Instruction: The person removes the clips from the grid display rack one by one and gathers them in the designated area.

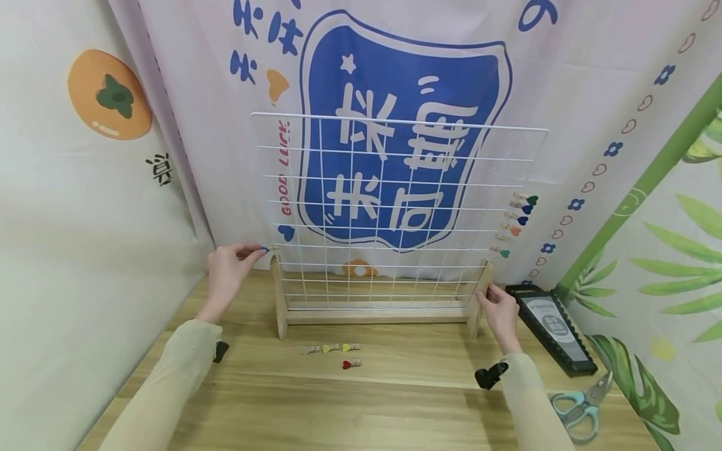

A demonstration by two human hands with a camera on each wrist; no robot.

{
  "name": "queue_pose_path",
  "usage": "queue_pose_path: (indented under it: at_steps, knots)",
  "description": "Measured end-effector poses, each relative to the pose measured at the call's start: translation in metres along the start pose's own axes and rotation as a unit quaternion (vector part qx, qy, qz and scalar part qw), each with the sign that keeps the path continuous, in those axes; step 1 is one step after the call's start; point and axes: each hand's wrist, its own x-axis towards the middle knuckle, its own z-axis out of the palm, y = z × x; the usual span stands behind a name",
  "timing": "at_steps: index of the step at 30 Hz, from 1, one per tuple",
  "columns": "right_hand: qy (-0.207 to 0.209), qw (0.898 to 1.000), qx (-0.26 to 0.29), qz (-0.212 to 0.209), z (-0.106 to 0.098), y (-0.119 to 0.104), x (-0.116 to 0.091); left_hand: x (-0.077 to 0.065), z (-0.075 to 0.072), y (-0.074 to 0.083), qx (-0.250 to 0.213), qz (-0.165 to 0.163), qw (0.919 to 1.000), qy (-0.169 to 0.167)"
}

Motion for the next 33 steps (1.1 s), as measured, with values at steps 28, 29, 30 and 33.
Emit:
queue_pose_path:
  at_steps: [28, 29, 30, 33]
  knots:
    - [-0.006, 1.0, -0.005, 0.007, -0.002, -0.004, -0.004, -0.064, 0.01, 0.006, -0.02, 0.028, 0.9994, -0.001]
    - [-0.005, 1.0, -0.004, 0.006, -0.001, -0.004, -0.004, -0.068, 0.013, 0.005, -0.029, 0.021, 0.9992, -0.02]
    - [-0.004, 1.0, -0.004, 0.005, -0.001, -0.004, -0.003, -0.073, 0.017, 0.005, -0.039, 0.011, 0.9983, -0.041]
    - [-0.003, 1.0, -0.005, 0.003, -0.001, -0.003, -0.003, -0.086, 0.03, 0.002, -0.059, -0.001, 0.9945, -0.087]
